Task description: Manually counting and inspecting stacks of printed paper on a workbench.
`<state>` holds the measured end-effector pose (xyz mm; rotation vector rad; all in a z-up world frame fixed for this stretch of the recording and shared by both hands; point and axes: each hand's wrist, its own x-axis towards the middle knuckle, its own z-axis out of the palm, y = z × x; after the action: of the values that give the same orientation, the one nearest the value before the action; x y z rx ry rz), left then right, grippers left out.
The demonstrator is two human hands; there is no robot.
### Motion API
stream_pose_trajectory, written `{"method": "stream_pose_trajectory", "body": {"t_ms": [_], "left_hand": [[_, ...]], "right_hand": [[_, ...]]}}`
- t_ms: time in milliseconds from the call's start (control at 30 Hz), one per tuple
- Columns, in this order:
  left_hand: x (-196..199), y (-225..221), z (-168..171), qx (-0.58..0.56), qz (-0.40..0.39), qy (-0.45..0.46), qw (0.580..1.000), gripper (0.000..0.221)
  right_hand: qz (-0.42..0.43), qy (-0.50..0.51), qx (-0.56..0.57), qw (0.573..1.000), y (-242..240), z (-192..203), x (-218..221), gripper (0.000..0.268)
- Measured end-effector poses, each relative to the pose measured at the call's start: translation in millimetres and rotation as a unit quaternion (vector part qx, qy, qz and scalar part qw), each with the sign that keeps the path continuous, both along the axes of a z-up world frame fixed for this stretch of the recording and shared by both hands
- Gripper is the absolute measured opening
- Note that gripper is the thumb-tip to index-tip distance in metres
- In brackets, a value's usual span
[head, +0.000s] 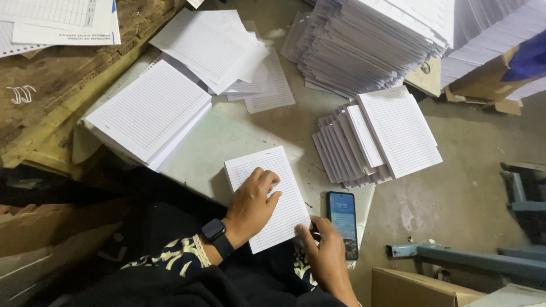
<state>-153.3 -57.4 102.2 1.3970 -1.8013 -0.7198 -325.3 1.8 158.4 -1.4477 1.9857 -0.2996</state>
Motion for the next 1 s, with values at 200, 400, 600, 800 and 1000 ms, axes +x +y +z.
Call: {"method": "stream_pose_trajectory", "body": {"t_ms": [200,400,600,800,1000], "left_hand": [[6.1,-1.2,0.5,0.001,-0.002,-0.002,1.000,0.013],[6.4,-1.6,1.3,0.016,-0.008,-0.015,1.000,0.012],[5.1,-2.9,1.1,0.037,0.004,-0.005,0.999,0.014],[6.6,-3.6,-1.6,0.027,0.011,0.033,0.999,0.017],[6.9,-4.3,0.3,0.052,0.019,0.042,0.998,0.019]], "right_hand": [[-0.033,-0.027,0.038,0.998,9.5,-4.2,5.5,0.047],[0.004,0.042,-0.033,0.999,16.0,-5.4,4.9,0.037],[0.038,0.079,-0.070,0.994,18.1,-10.2,1.3,0.027],[0.062,0.094,-0.148,0.983,20.8,-21.8,-1.8,0.025],[0.035,0.055,-0.160,0.985,18.7,-8.7,3.8,0.027]]}}
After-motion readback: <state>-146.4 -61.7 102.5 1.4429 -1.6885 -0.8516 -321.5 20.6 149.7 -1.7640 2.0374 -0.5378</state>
